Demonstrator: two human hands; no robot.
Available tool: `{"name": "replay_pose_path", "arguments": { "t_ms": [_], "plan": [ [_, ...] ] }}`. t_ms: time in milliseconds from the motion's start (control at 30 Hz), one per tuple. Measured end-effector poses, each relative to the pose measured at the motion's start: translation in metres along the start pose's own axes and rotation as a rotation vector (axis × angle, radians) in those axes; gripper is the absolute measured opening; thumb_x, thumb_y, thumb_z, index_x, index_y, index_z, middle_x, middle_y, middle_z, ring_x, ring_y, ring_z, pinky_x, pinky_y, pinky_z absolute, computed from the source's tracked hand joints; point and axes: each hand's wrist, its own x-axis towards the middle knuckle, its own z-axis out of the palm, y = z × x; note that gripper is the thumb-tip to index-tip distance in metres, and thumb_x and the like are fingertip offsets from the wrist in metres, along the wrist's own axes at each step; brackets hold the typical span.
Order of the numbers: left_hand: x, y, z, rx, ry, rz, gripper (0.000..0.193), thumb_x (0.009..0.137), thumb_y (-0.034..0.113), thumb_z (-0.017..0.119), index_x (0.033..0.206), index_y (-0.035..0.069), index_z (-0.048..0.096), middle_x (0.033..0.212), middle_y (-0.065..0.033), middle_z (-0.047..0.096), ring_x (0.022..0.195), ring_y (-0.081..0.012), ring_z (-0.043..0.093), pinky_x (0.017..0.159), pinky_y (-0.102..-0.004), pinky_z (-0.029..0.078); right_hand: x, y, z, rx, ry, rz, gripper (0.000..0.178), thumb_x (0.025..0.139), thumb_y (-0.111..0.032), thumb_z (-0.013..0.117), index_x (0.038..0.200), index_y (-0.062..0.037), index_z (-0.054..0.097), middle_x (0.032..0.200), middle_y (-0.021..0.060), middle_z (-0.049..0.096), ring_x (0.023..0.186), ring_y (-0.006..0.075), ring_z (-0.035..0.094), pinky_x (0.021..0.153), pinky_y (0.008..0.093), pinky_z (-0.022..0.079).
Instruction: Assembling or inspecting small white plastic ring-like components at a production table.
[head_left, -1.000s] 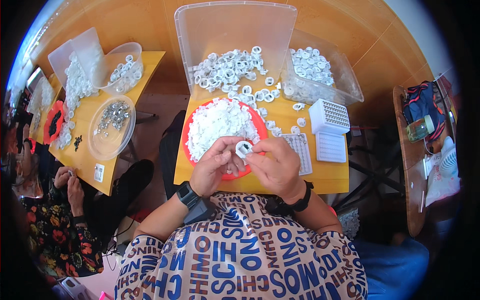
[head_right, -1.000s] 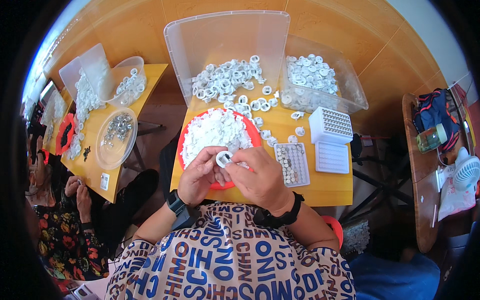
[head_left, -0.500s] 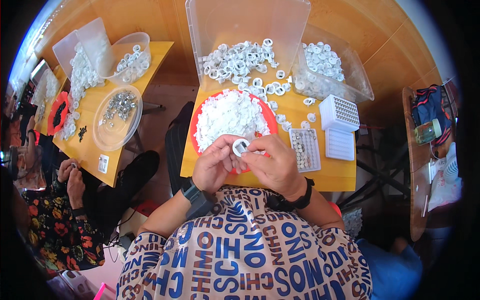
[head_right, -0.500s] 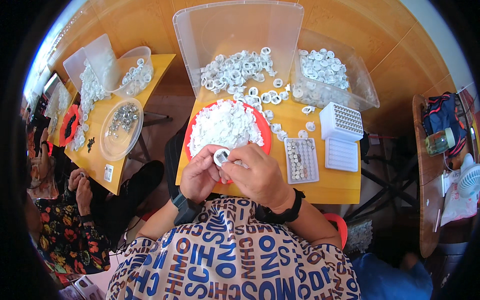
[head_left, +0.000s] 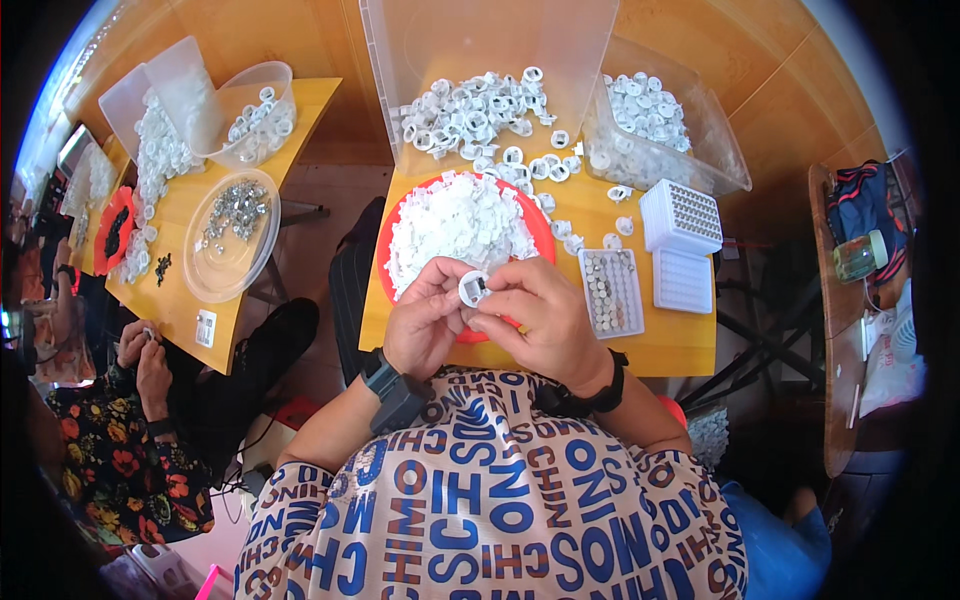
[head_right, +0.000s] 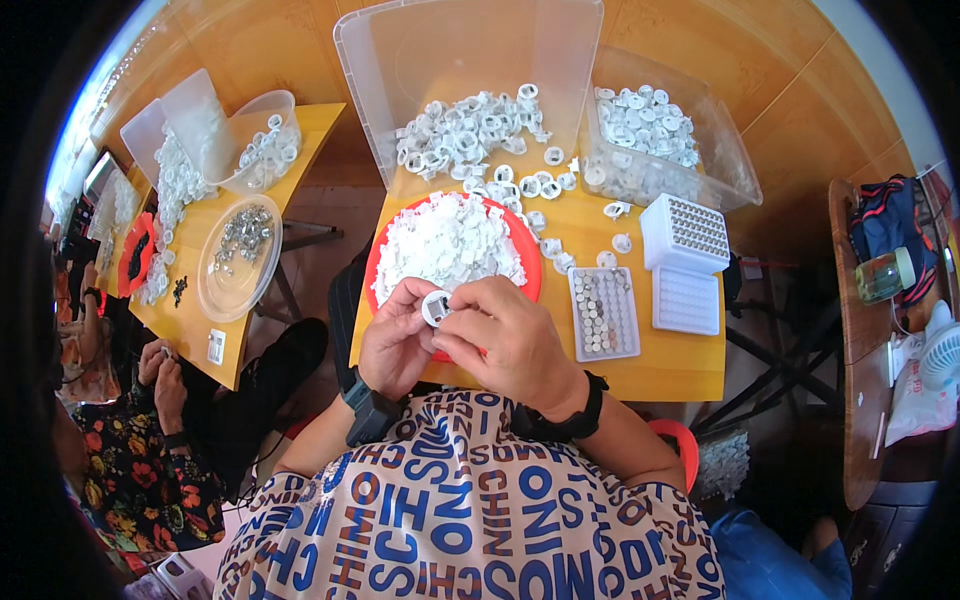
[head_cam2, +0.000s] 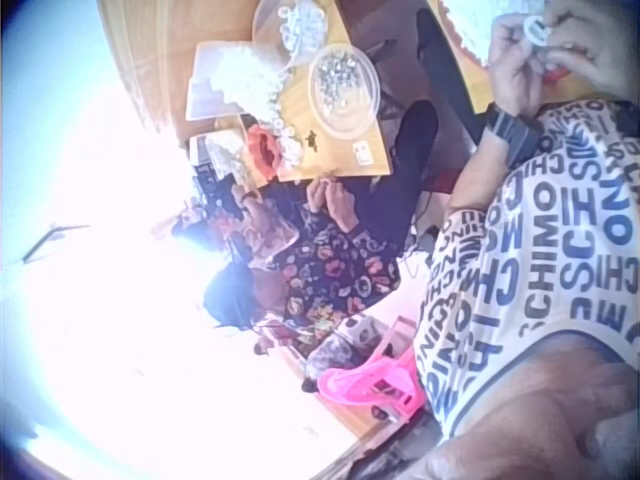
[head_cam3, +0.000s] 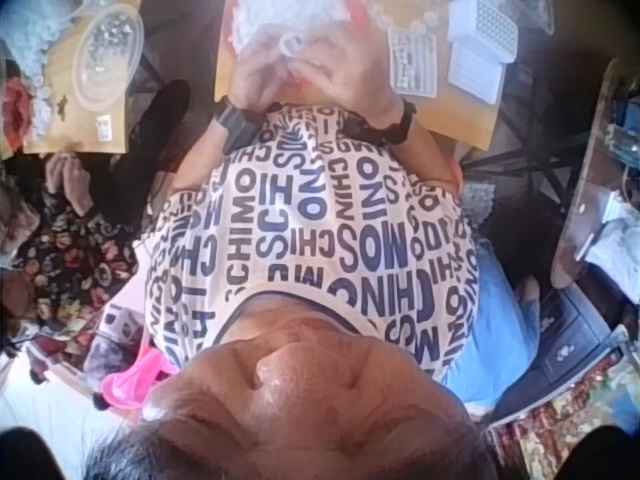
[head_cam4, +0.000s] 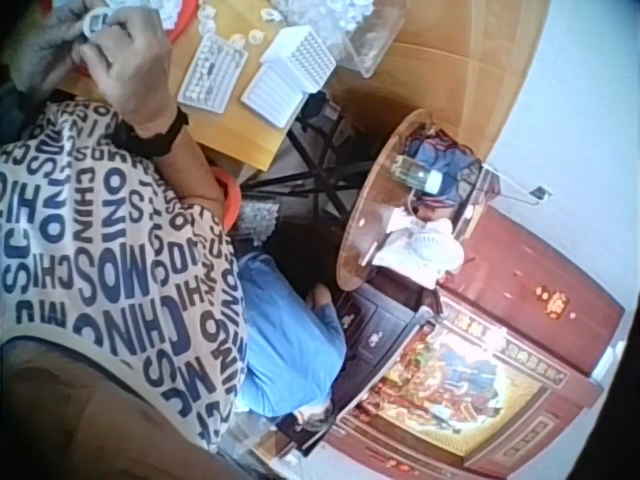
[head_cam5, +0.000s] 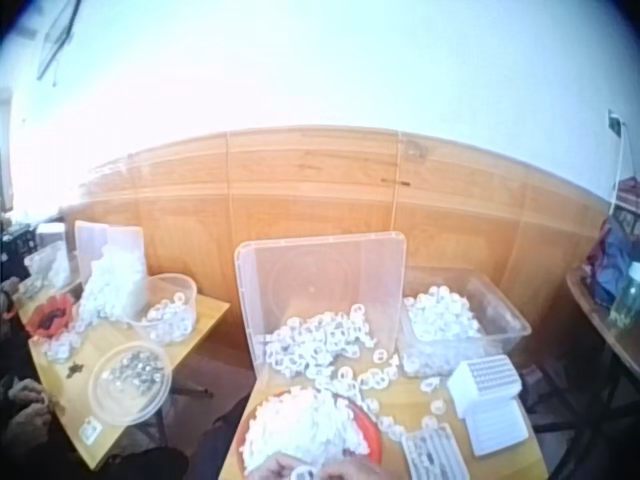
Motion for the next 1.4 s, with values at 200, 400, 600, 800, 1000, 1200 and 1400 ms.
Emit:
{"name": "replay_pose_path", "arguments": {
  "t_ms": [200,400,600,800,1000,1200,1400],
  "plan": [
    [0.001,-0.005,-0.011,0.028,-0.031,0.006,0.019,0.091,0.009,0.058,0.106,0.002,0.050,0.099,-0.0104,0.060,0.089,-0.0165,0.060,0.078,-0.0291,0.050,0.003,-0.003,0.004,0.035,0.038,0.204,0.017,0.072,-0.005,0.074,0.083,-0.0054,0.062,0.086,0.0074,0.059,0.077,0.0247,0.060,0.064,0.0337,0.050],
    [0.001,-0.006,-0.011,-0.003,-0.002,-0.011,0.018,0.096,0.017,0.053,0.106,0.003,0.050,0.098,-0.0095,0.060,0.088,-0.0175,0.061,0.079,-0.0307,0.050,0.001,0.000,0.005,0.034,0.003,0.201,0.016,0.072,-0.004,0.073,0.085,-0.0039,0.063,0.088,0.0076,0.060,0.079,0.0254,0.061,0.067,0.0332,0.050],
    [0.001,-0.002,0.004,-0.042,0.057,-0.098,0.021,0.098,0.020,0.049,0.112,0.004,0.049,0.099,-0.0088,0.060,0.086,-0.0183,0.061,0.078,-0.0313,0.049,-0.003,0.011,0.009,0.039,-0.050,0.158,0.018,0.072,0.000,0.071,0.089,-0.0048,0.067,0.098,0.0086,0.062,0.086,0.0259,0.062,0.074,0.0328,0.051],
    [0.001,-0.006,-0.010,-0.002,0.015,-0.034,0.020,0.097,0.016,0.051,0.112,0.003,0.049,0.100,-0.0088,0.060,0.087,-0.0181,0.060,0.079,-0.0308,0.049,-0.007,0.014,0.014,0.240,-0.008,0.265,0.018,0.072,-0.001,0.072,0.088,-0.0054,0.065,0.101,0.0082,0.063,0.091,0.0264,0.063,0.077,0.0333,0.051],
    [0.001,-0.009,-0.014,0.047,0.042,-0.010,0.019,0.095,0.014,0.053,0.111,0.003,0.050,0.100,-0.0087,0.060,0.090,-0.0167,0.059,0.079,-0.0298,0.049,-0.006,0.013,0.014,0.246,0.033,0.230,0.029,0.072,-0.003,0.074,0.098,-0.0062,0.063,0.097,0.0097,0.065,0.089,0.0271,0.064,0.076,0.0339,0.052],
    [0.002,-0.008,-0.012,-0.043,0.046,-0.060,0.021,0.096,0.018,0.052,0.111,0.003,0.050,0.103,-0.0096,0.060,0.094,-0.0198,0.060,0.084,-0.0337,0.048,-0.004,0.005,0.011,0.199,0.033,0.266,0.035,0.073,-0.001,0.071,0.106,-0.0071,0.060,0.097,0.0108,0.065,0.089,0.0289,0.063,0.075,0.0360,0.052],
    [0.003,-0.011,-0.012,-0.074,0.031,-0.123,0.029,0.097,0.020,0.050,0.120,0.002,0.049,0.112,-0.0112,0.059,0.100,-0.0219,0.059,0.089,-0.0369,0.048,-0.003,0.007,0.007,0.103,-0.107,0.196,0.044,0.072,0.003,0.068,0.114,-0.0049,0.060,0.101,0.0133,0.064,0.092,0.0304,0.062,0.078,0.0358,0.051]
  ]
}}
